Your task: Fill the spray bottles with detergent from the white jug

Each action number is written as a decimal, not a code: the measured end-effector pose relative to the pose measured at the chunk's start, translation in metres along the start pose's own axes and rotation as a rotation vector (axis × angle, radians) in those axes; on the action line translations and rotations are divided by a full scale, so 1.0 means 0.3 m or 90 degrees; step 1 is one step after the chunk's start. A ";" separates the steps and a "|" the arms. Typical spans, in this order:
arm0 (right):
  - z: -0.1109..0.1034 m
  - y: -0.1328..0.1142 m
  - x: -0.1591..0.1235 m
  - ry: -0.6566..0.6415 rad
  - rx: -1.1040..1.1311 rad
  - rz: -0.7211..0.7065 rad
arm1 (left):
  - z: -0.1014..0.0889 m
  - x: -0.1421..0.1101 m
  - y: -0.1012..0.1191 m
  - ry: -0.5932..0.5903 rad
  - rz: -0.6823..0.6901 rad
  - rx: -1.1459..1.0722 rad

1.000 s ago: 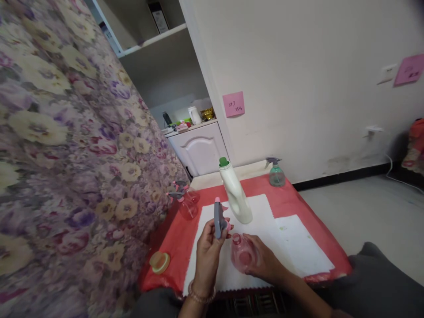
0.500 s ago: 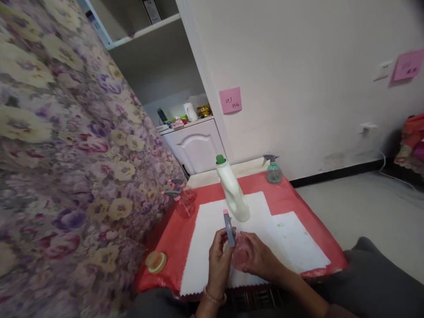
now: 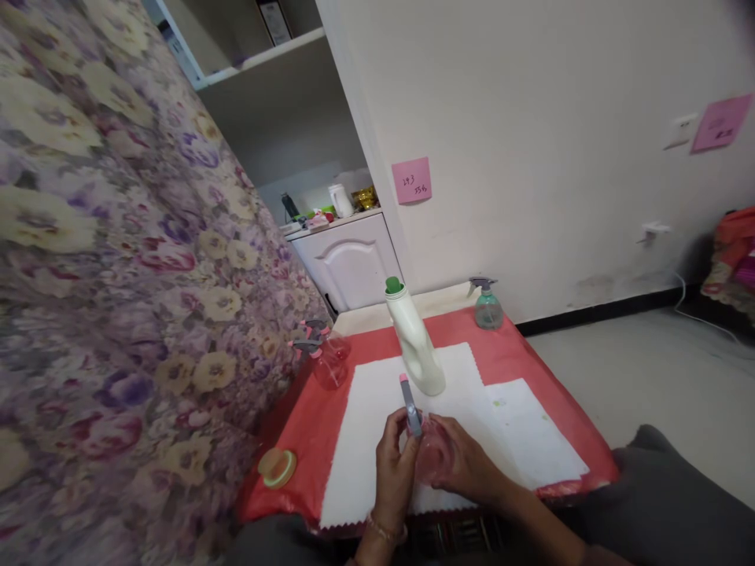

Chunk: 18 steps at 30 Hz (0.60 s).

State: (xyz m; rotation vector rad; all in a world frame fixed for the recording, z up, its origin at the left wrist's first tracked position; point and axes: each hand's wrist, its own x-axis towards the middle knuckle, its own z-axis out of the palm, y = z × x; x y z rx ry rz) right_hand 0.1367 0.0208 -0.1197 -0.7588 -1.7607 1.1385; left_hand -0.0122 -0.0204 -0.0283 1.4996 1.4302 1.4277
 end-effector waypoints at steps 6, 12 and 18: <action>-0.019 -0.021 -0.010 0.009 0.029 -0.029 | 0.000 -0.007 0.000 0.010 0.005 -0.004; -0.067 -0.161 0.040 0.072 0.039 -0.077 | 0.003 -0.004 -0.030 0.007 0.012 -0.034; -0.054 -0.294 0.130 0.069 0.028 -0.071 | 0.004 -0.013 -0.048 0.041 0.014 -0.041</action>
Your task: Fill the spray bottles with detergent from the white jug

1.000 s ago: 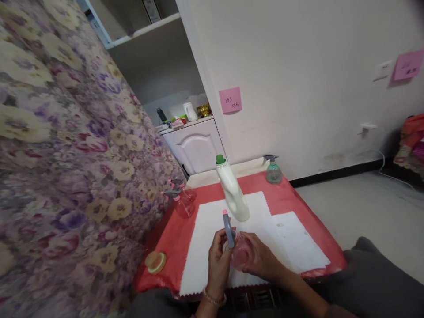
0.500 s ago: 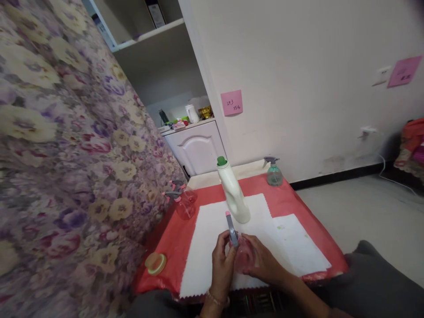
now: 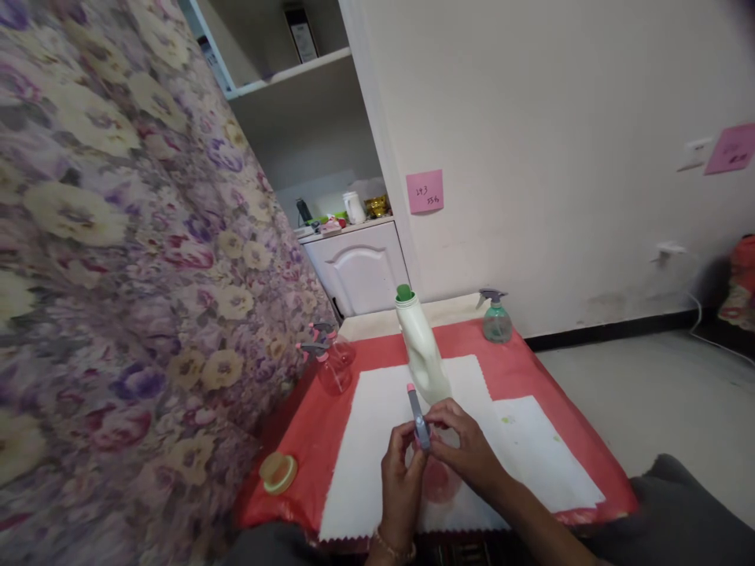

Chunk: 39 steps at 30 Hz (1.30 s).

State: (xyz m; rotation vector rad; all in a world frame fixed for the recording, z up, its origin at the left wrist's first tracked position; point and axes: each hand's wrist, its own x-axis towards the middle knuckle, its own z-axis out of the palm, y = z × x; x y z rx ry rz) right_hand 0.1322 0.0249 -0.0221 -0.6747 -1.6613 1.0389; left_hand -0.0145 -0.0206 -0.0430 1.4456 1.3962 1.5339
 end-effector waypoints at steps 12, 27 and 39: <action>0.026 0.025 0.008 0.010 -0.012 -0.002 | -0.032 -0.010 0.045 -0.094 -0.014 -0.003; 0.036 0.028 -0.002 0.038 -0.056 -0.002 | -0.020 0.062 0.171 -0.055 -0.074 0.030; 0.039 0.023 0.001 0.047 -0.059 0.001 | -0.019 0.072 0.154 -0.074 -0.126 -0.035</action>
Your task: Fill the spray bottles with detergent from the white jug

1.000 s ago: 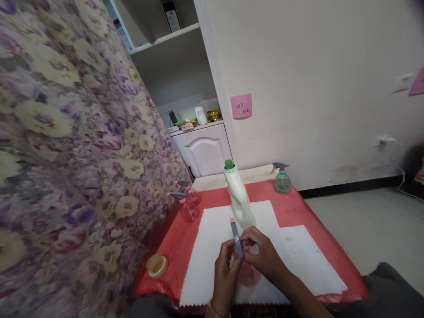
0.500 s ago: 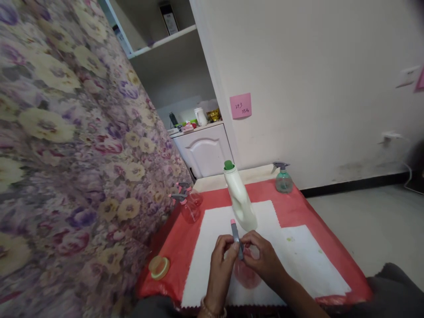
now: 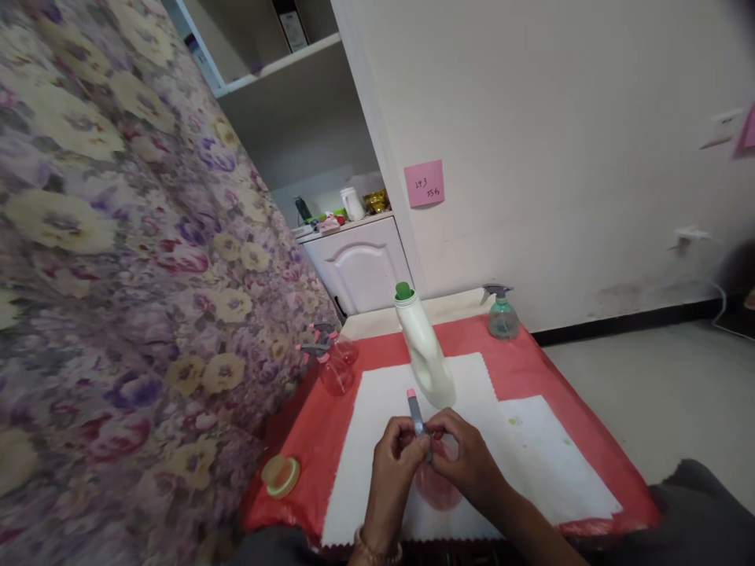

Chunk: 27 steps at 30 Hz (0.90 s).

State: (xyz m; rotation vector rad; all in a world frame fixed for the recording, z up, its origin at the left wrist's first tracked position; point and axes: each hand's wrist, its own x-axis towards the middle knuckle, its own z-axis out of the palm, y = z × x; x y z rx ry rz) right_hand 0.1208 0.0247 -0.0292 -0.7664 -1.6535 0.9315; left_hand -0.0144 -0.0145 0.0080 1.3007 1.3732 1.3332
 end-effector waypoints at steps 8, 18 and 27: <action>-0.003 0.003 -0.001 0.001 0.018 0.003 | 0.020 -0.004 -0.010 0.040 0.051 0.014; -0.016 0.014 0.003 -0.082 0.050 -0.018 | 0.029 -0.008 -0.025 0.078 0.080 0.051; 0.036 0.020 -0.017 0.072 0.045 0.028 | 0.031 -0.009 -0.018 0.082 0.074 0.051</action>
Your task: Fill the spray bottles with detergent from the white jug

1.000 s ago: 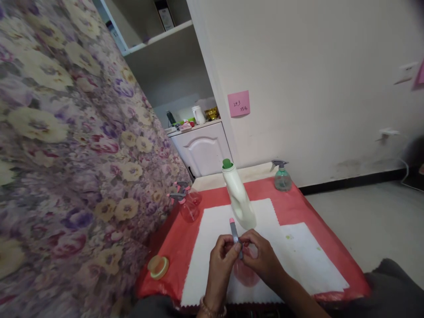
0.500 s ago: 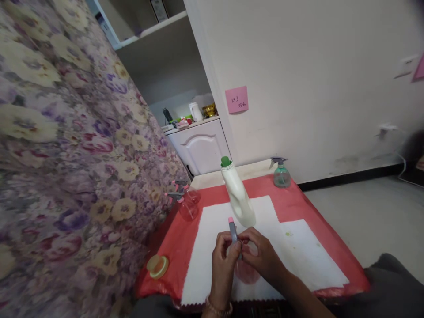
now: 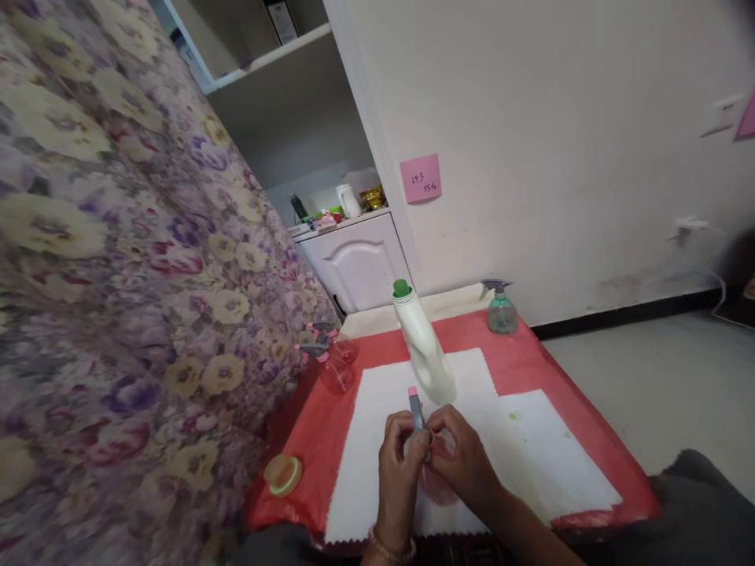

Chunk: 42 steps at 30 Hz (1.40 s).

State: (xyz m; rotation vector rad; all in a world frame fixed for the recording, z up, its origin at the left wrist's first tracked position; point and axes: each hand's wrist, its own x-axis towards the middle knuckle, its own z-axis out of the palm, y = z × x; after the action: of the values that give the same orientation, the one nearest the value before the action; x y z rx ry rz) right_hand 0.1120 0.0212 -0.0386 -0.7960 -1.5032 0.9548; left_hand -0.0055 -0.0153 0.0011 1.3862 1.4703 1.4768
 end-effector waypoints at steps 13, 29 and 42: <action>0.006 0.011 -0.003 -0.007 0.032 -0.012 | 0.002 -0.010 0.004 0.003 0.012 0.000; -0.005 0.004 -0.004 -0.105 0.061 -0.051 | 0.011 -0.016 -0.003 0.010 0.011 -0.008; -0.012 0.009 -0.001 -0.097 0.083 -0.056 | 0.015 -0.018 -0.010 0.003 0.008 -0.033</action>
State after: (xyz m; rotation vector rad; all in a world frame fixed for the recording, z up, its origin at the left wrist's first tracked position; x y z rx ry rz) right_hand 0.1156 0.0226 -0.0409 -0.5699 -1.5758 1.0544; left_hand -0.0007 -0.0184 -0.0037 1.3645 1.4188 1.5165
